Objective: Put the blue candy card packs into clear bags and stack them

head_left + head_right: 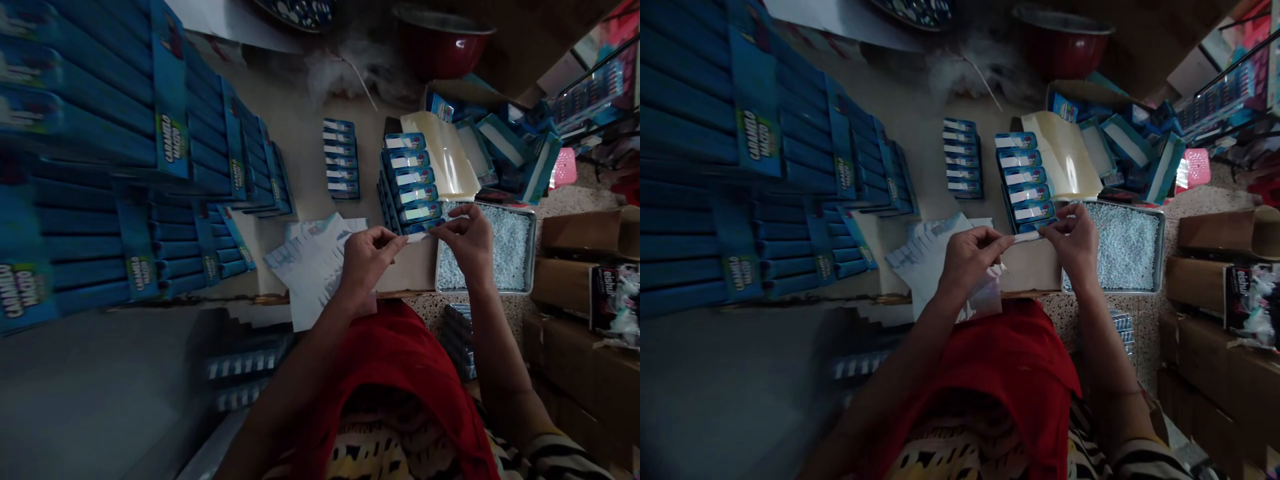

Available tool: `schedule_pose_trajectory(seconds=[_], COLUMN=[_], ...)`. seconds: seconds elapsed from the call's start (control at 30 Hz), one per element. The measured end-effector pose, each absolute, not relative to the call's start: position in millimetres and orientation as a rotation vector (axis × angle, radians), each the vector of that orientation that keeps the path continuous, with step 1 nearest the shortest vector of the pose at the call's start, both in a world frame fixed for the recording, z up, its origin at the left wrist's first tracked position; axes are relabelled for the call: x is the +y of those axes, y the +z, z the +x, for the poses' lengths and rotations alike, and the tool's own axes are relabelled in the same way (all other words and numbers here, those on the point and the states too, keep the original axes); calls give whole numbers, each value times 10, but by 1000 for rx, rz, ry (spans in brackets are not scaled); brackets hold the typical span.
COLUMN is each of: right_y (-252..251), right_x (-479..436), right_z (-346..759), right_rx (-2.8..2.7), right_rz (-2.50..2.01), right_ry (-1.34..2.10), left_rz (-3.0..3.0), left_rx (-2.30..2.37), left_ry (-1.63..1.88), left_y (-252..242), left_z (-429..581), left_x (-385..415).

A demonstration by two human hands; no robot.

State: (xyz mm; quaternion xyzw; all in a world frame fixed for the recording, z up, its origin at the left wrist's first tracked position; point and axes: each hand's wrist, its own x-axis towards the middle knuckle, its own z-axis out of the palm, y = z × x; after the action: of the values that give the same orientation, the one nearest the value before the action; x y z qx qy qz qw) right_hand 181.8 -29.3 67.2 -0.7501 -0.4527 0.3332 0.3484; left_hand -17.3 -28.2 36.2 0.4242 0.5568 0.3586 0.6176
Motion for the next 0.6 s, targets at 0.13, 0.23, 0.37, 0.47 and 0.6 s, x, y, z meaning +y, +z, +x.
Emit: schedule_pose_trajectory(seconds=[0.13, 0.23, 0.37, 0.47, 0.6], right_y=[649, 644, 567, 432, 278], right_x=[-196, -169, -159, -165, -157], right_z=[1801, 1792, 1848, 1997, 2218], right_rx=[-1256, -1281, -1335, -1331, -1178], right_rz=[-2023, -2044, -2070, -2086, -1938], right_ry=[801, 793, 711, 574, 1054], left_rz=[986, 962, 883, 706, 581], left_rx=[1294, 1296, 1270, 1217, 1425], left_ry=[789, 792, 799, 762, 719], left_y=[280, 245, 101, -143, -445], left_z=[-170, -159, -92, 19, 152], left_x=[-200, -191, -168, -157, -172])
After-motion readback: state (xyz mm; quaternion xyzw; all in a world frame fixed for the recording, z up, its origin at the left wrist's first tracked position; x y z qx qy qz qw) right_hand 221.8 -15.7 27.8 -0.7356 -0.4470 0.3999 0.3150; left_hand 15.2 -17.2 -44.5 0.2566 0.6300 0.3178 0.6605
